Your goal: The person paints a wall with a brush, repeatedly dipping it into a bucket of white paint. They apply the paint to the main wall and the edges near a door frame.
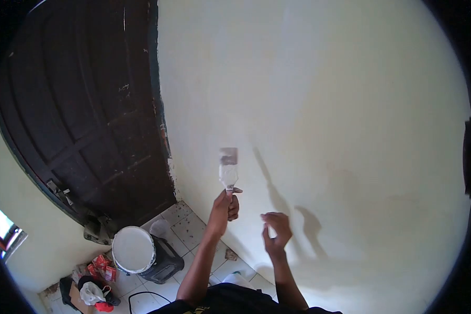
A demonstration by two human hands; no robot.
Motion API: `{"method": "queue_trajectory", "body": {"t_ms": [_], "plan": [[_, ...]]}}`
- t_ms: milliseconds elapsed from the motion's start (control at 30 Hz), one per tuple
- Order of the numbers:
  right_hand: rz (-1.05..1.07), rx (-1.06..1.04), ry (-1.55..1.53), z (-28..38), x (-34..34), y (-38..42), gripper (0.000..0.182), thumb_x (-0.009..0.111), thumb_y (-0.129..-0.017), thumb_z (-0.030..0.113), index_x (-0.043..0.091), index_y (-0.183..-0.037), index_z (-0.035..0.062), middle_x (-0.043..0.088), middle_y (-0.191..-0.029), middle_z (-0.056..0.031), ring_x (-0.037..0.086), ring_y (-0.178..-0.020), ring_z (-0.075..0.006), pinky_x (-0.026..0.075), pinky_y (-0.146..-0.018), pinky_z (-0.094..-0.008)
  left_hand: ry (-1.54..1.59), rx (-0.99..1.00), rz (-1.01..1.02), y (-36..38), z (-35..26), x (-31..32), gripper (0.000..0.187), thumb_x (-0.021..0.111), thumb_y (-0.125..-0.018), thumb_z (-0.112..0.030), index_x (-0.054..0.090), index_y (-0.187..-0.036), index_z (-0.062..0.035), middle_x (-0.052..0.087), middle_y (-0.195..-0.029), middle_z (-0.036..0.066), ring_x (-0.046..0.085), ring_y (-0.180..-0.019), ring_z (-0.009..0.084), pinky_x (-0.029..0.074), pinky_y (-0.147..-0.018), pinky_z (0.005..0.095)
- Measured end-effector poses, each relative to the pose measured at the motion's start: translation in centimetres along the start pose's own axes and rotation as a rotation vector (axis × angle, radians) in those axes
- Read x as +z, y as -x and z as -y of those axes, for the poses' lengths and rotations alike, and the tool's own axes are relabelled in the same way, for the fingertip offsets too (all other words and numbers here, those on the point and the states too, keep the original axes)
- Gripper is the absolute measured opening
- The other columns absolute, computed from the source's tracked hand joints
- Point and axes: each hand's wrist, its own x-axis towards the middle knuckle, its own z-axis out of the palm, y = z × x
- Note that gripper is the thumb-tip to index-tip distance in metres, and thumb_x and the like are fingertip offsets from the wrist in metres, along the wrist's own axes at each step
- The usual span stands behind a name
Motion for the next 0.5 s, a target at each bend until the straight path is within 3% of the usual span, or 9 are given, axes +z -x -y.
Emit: {"method": "queue_trajectory", "body": {"t_ms": [133,300,367,500], "plan": [[-0.131,-0.120,0.128,-2.0,-4.0,-4.1,0.026,0.058,-0.070,-0.006,0.065,-0.092,0.0079,0.068,-0.091,-0.0084,0.063,-0.093,-0.0278,0.049,-0.083,-0.0399,-0.016,-0.010,0.112,-1.4,-3.8,1.7,0.035,0.038,-0.102,-0.038,0.051,-0.096,-0.0064,0.026,-0.060,-0.006,0.020,-0.046,0.0039,0.017,-0.041,0.0213],[-0.217,-0.231,0.241,-5.1,-6.3,-7.6,0.029,0.053,-0.077,-0.009,0.062,-0.100,0.0067,0.067,-0.087,-0.0097,0.065,-0.084,-0.0283,0.053,-0.076,-0.0391,-0.065,0.018,0.317,-6.4,-9.5,4.2,0.038,0.041,-0.101,-0.040,0.051,-0.084,-0.0074,0.031,-0.055,-0.006,0.023,-0.042,0.0045,0.017,-0.039,0.0212],[-0.183,-0.369,0.380,-6.5,-6.6,-7.1,0.028,0.053,-0.077,-0.009,0.061,-0.100,0.0048,0.066,-0.081,-0.0093,0.066,-0.077,-0.0283,0.054,-0.070,-0.0387,-0.120,-0.121,0.395,-8.5,-11.2,4.8,0.038,0.046,-0.099,-0.042,0.052,-0.084,-0.0073,0.035,-0.054,-0.006,0.024,-0.041,0.0033,0.019,-0.037,0.0201],[-0.191,-0.397,0.400,-7.4,-6.4,-6.6,0.031,0.053,-0.074,-0.009,0.060,-0.102,0.0036,0.066,-0.078,-0.0076,0.065,-0.072,-0.0268,0.053,-0.064,-0.0381,-0.241,-0.208,0.311,-10.8,-9.6,3.9,0.037,0.048,-0.098,-0.042,0.052,-0.085,-0.0080,0.031,-0.053,-0.008,0.023,-0.041,0.0030,0.017,-0.037,0.0203]]}}
